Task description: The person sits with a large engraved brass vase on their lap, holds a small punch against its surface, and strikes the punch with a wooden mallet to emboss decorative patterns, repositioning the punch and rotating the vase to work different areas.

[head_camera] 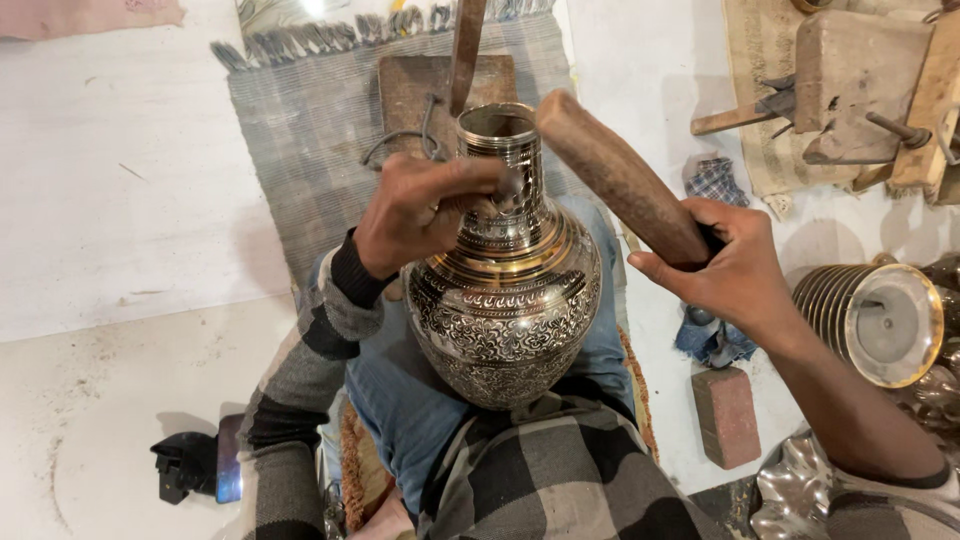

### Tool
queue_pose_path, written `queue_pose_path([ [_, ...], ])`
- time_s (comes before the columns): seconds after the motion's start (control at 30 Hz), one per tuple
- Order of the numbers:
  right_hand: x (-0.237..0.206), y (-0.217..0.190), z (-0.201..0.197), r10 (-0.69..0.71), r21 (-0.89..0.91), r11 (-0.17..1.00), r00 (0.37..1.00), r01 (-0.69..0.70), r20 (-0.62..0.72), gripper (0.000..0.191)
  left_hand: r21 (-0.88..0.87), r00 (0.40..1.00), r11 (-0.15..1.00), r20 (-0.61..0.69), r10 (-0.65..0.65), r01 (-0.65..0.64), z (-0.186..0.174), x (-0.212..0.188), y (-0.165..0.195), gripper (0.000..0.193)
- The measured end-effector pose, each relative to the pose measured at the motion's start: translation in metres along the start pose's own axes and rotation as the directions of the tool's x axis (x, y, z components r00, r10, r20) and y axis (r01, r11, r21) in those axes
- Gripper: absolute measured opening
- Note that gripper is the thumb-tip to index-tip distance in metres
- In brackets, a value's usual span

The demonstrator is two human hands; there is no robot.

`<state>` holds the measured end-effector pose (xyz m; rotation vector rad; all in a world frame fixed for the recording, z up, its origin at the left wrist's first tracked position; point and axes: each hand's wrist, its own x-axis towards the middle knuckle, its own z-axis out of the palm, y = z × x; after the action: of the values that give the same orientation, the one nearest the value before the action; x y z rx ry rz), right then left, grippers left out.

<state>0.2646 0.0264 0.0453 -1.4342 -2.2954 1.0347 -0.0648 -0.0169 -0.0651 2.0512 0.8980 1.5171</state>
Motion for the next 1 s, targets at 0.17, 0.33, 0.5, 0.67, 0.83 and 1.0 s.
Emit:
queue_pose_path([
  [0.17,-0.003,-0.021,-0.004,-0.066,-0.026,0.998,0.996,0.065,-0.057,0.034,0.094,0.996,0.995,0.094,0.009,-0.018,-0.004,-0.001,0.001,0.049],
  [0.33,-0.002,-0.026,-0.010,-0.139,-0.261,0.959,0.986,0.112,-0.089,0.035,0.054,1.000,0.998,-0.001,0.012,-0.012,-0.002,-0.001,0.003,0.051],
  [0.5,-0.004,-0.026,-0.016,-0.314,0.045,0.945,0.936,0.324,-0.160,0.015,0.031,1.000,0.999,-0.007,-0.009,0.009,-0.002,-0.002,0.002,0.053],
  [0.67,-0.010,-0.036,-0.031,-0.339,-0.462,0.854,0.929,0.239,-0.148,0.025,-0.008,0.999,0.999,-0.012,0.031,-0.031,-0.005,-0.003,0.003,0.061],
  [0.83,-0.006,-0.042,-0.034,-0.316,-0.420,0.877,0.938,0.232,-0.142,0.023,0.022,0.999,0.999,0.027,-0.042,0.041,-0.005,0.000,0.002,0.062],
  [1.0,-0.009,-0.045,-0.026,-0.069,0.057,0.995,0.986,0.078,-0.152,0.021,0.010,0.999,1.000,0.036,-0.028,0.028,-0.008,0.000,0.004,0.063],
])
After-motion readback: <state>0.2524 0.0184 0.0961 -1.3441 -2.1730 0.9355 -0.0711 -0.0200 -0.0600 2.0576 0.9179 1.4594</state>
